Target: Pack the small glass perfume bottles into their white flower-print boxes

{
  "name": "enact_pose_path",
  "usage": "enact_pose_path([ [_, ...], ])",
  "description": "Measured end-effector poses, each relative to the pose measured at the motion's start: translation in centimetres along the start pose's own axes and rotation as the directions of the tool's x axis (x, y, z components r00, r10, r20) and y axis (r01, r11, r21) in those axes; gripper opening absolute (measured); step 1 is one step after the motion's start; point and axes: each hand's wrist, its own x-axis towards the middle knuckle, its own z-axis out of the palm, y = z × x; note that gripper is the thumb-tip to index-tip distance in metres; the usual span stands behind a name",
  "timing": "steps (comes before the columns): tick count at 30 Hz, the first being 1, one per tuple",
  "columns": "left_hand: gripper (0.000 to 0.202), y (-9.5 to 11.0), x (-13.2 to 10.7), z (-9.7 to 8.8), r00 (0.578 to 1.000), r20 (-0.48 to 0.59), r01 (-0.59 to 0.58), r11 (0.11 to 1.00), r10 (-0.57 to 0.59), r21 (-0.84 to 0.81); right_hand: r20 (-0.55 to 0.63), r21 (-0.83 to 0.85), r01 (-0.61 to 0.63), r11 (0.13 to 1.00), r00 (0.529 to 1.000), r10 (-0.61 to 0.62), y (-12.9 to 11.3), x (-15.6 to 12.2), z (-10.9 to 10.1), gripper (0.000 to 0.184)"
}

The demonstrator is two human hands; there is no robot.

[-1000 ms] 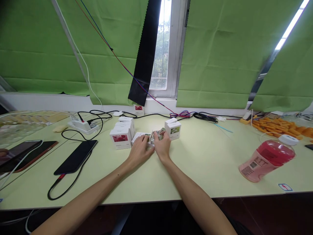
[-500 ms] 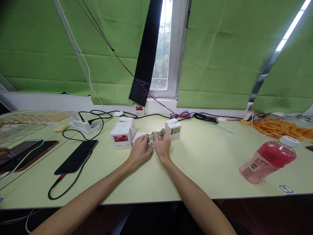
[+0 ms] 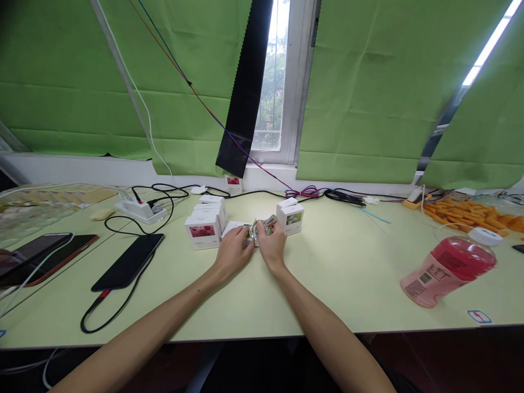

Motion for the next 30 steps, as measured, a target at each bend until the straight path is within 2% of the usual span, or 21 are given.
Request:
enact_pose_path([
  [19, 0.006, 0.08, 0.09, -0.07, 1.0, -0.022, 0.008, 1.0, -0.008, -0.005, 0.013, -0.005, -0.003, 1.0, 1.0, 0.003, 0.03, 0.03, -0.04, 0.033],
  [30, 0.005, 0.18, 0.1, 0.04, 1.0, 0.01, 0.01, 1.0, -0.01, -0.015, 0.017, -0.009, -0.008, 1.0, 1.0, 0.008, 0.06, -0.03, 0.02, 0.034],
])
